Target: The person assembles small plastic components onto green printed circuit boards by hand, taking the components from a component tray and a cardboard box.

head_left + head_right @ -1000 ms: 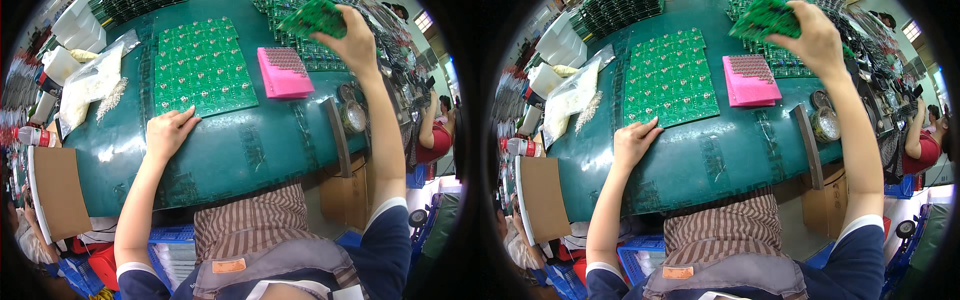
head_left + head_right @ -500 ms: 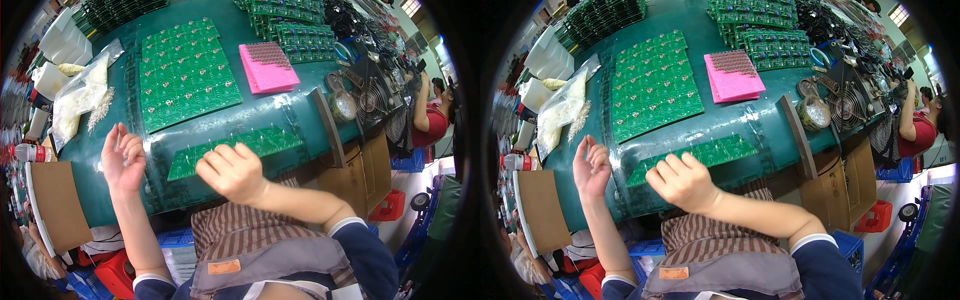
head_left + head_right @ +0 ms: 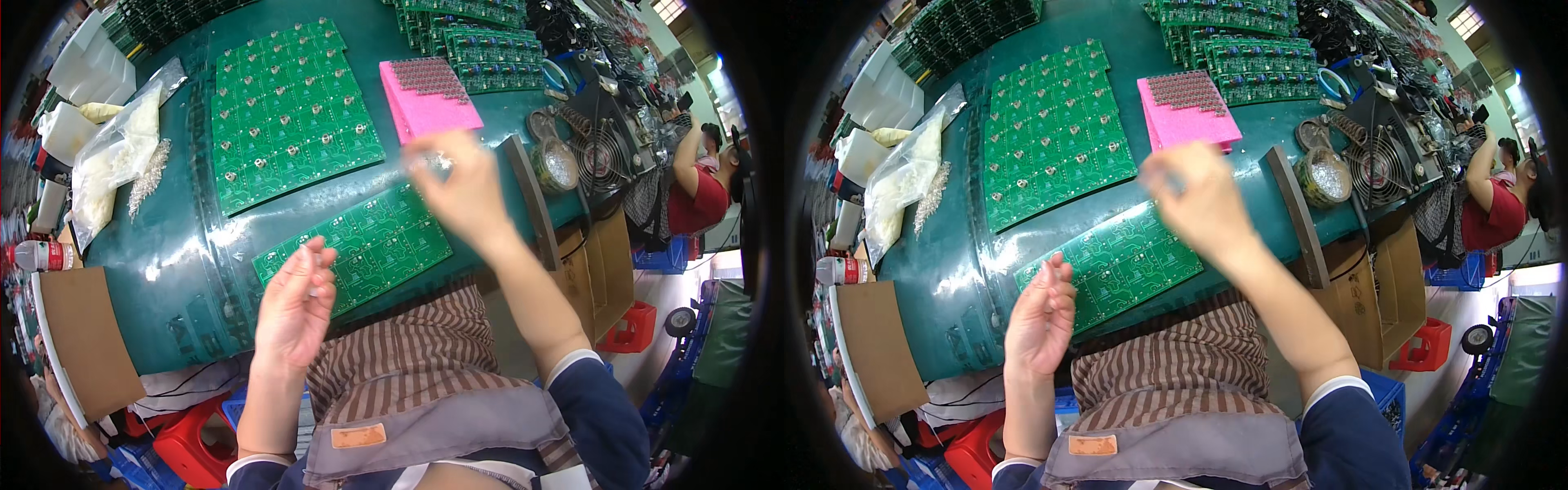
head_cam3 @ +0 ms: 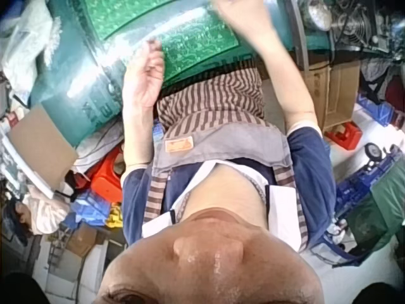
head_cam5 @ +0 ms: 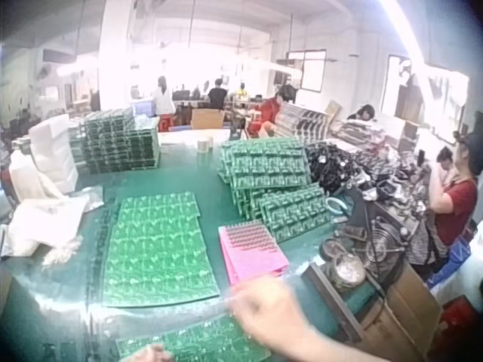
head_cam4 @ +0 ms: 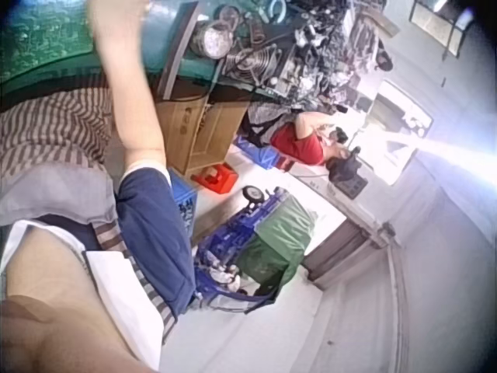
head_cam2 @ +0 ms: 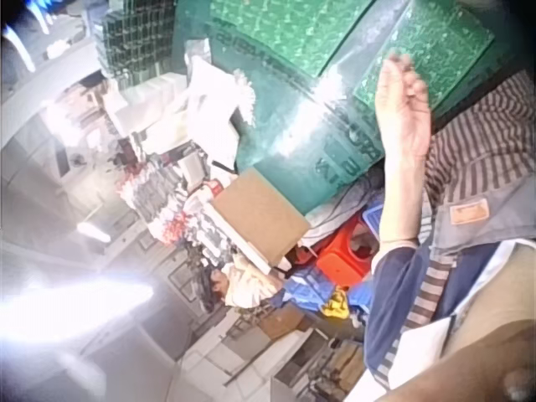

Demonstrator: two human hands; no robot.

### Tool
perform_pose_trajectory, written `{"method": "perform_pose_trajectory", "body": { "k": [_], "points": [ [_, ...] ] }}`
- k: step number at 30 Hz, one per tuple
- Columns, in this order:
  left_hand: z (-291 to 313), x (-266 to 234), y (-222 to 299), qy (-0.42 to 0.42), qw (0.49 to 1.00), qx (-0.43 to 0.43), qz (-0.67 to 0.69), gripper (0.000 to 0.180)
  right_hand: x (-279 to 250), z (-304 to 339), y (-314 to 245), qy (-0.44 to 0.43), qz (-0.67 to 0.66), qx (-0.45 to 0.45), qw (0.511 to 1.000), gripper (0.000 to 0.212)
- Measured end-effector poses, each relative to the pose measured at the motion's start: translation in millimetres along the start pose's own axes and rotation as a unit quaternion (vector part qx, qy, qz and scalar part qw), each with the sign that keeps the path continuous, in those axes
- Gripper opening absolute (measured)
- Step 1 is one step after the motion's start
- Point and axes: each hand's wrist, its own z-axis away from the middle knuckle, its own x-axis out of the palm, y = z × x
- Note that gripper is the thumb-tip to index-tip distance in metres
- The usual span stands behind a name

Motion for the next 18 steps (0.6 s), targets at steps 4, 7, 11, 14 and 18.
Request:
{"method": "perform_pose_trajectory", "body": {
  "k": [4, 7, 11, 14, 18],
  "points": [
    [-7, 8, -23, 0.005, 0.996, 0.007, -0.091, 0.026, -12, -26, 89, 0.127, 0.154, 0.079, 0.977, 0.013],
    [-17, 0, -29, -0.041, 0.987, 0.03, -0.15, 0.028, -6, -27, 103, 0.121, 0.124, 0.129, 0.976, 0.011],
    [-21, -8, -20, -0.048, 0.984, 0.019, -0.168, 0.028, -4, -29, 97, 0.105, 0.222, 0.099, 0.964, 0.008],
    [-23, -7, -12, -0.04, 0.987, -0.011, -0.154, 0.028, -6, -29, 87, 0.107, 0.246, 0.116, 0.956, 0.008],
    [-25, -7, -2, -0.046, 0.983, -0.023, -0.177, 0.029, -10, -20, 62, 0.118, 0.199, 0.087, 0.969, 0.01]
  ]
}}
